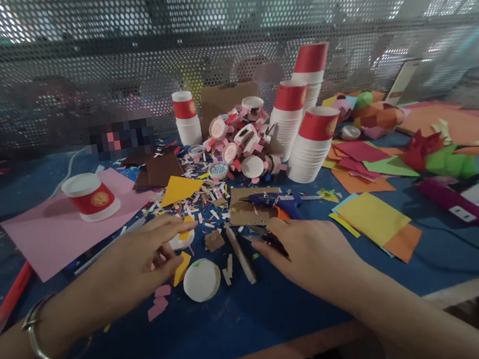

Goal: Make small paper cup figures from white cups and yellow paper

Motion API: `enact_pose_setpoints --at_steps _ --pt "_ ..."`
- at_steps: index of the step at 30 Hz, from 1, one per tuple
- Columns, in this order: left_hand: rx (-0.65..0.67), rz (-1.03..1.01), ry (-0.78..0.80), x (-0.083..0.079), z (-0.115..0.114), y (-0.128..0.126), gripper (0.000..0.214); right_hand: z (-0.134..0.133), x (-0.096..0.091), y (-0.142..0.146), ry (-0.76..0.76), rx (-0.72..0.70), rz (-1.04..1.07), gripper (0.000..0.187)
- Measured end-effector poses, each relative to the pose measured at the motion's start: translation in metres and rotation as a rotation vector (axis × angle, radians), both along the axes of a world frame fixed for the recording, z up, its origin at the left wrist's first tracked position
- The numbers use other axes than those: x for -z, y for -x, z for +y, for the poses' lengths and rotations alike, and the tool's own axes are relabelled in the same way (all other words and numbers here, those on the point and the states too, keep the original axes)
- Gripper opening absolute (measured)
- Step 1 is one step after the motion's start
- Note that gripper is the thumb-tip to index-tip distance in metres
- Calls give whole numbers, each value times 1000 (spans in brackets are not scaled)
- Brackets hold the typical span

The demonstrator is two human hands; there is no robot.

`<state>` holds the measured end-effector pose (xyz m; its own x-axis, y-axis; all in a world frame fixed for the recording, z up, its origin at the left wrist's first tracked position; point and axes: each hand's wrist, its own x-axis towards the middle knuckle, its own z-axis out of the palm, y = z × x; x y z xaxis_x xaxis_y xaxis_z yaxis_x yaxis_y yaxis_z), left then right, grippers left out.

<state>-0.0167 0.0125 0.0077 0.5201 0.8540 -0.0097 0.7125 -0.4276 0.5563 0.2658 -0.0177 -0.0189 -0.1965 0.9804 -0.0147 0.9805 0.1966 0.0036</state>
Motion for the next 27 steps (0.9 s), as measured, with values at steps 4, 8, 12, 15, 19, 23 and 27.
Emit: enact_pose_setpoints --at_steps 4,8,12,15,19,23,27 --pt "1 28 -17 -2 0 -1 52 0 -1 -3 13 -26 68 35" --pt "10 38 -150 -6 3 -1 42 -10 3 -16 -54 -87 208 36" --pt "-64 -45 -243 -15 6 4 37 -19 9 -32 -257 -60 260 42" --pt "-119 -136 -312 -21 7 10 31 -19 13 -43 -383 -5 198 42" --pt "-184 -274 -311 -24 8 12 22 -13 16 -57 -311 34 136 37" --pt "-192 -347 -162 -24 12 11 16 -4 17 -66 -254 -3 242 32" --pt "-193 -422 -78 -27 14 8 23 10 14 -66 -262 -52 247 32"
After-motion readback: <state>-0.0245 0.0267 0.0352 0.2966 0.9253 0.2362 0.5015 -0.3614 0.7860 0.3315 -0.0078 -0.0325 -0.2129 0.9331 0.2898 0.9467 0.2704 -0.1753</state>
